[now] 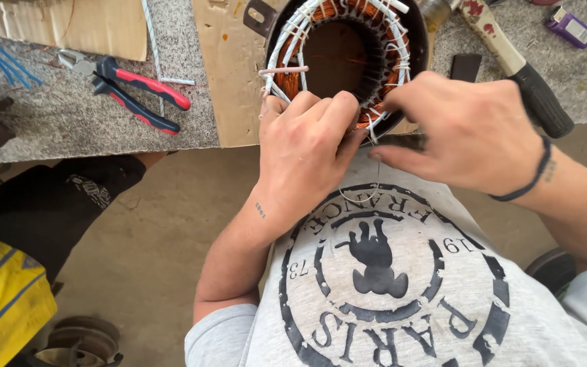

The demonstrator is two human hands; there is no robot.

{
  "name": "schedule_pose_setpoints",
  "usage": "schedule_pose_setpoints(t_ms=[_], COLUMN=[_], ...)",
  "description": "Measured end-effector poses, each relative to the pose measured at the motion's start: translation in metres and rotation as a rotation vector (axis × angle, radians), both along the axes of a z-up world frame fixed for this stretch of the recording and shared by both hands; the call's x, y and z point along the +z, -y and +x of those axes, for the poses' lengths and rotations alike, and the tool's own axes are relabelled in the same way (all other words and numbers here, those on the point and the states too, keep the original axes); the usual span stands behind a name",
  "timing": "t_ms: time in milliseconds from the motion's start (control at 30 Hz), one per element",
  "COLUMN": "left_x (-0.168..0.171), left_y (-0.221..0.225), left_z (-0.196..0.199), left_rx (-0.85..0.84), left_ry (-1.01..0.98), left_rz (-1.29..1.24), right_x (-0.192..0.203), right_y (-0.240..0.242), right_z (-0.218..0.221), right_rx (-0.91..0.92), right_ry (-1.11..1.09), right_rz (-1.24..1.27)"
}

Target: Finalizing the lacing of an electric motor stator by threading cord through the windings and securing them with knots and hammer taps.

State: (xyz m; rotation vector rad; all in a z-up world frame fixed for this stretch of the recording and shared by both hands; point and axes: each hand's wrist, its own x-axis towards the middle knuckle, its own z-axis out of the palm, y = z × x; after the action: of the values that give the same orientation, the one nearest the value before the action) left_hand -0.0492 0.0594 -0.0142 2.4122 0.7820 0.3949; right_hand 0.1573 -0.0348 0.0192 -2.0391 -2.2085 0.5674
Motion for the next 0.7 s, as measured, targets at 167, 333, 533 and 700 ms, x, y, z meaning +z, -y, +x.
schedule_pose_setpoints(t_ms=[167,333,533,700], left_x=[0.003,0.004,0.006,0.006], left_y=[0.001,0.002,-0.001,0.0], left_z=[0.002,0.001,0.003,0.005], left_rx=[0.045,0.032,0.026,0.013], left_ry=[0.026,0.017,0.004,-0.01], left_rz=[0.036,0.018,0.005,0.008], right_x=[0.0,-0.009,-0.006,-0.007], right_y=[-0.006,-0.006,0.005,-0.004], right_z=[-0.006,0.008,0.016,0.016], right_rx=[0.095,-0.035,-0.212,-0.2], right_ry=[0.083,-0.684,-0.917,-0.903], right_rz=[0.066,-0.209,-0.529,-0.615])
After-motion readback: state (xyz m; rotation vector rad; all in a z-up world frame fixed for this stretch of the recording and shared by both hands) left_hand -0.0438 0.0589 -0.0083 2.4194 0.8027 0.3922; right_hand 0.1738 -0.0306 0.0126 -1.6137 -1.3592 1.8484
